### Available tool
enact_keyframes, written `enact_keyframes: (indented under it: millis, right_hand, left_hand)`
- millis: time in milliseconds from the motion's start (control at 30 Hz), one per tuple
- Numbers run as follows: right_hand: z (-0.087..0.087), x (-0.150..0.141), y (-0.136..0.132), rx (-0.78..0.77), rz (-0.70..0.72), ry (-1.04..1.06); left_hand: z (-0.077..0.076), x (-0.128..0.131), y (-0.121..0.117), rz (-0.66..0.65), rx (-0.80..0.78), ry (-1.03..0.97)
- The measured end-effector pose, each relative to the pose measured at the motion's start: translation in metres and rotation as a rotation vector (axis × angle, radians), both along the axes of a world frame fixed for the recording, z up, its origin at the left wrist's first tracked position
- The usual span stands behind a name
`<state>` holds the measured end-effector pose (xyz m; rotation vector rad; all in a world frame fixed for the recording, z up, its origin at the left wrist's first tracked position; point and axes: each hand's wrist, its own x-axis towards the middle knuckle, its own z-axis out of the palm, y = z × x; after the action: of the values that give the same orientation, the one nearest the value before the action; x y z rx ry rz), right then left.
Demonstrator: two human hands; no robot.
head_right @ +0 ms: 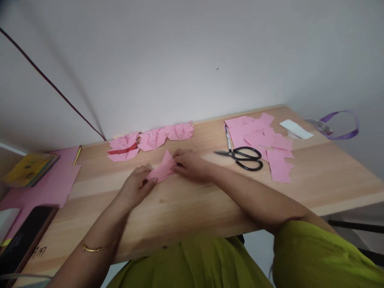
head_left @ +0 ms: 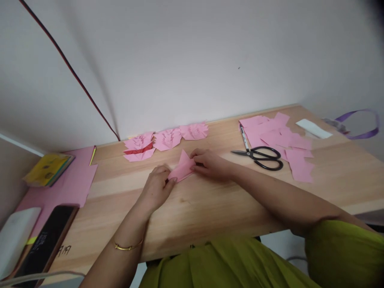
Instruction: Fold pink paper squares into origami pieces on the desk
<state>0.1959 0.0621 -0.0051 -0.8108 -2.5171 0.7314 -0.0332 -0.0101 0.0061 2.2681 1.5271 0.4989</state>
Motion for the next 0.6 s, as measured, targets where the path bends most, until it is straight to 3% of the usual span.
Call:
enact_keyframes:
  millis: [267,600]
  right_hand:
    - [-0.0021,-0.0016,0.0004,-0.032,-0.037,-0.006]
    - [-0.0028,0.0026,0.0044,-0.091,0.014,0.006]
  left_hand:
    - [-0.003,0.003,-0.0002,0.052,0.022,0.09]
    - [-0.0032,0.0031,0.0009,0.057,0.002,0.125]
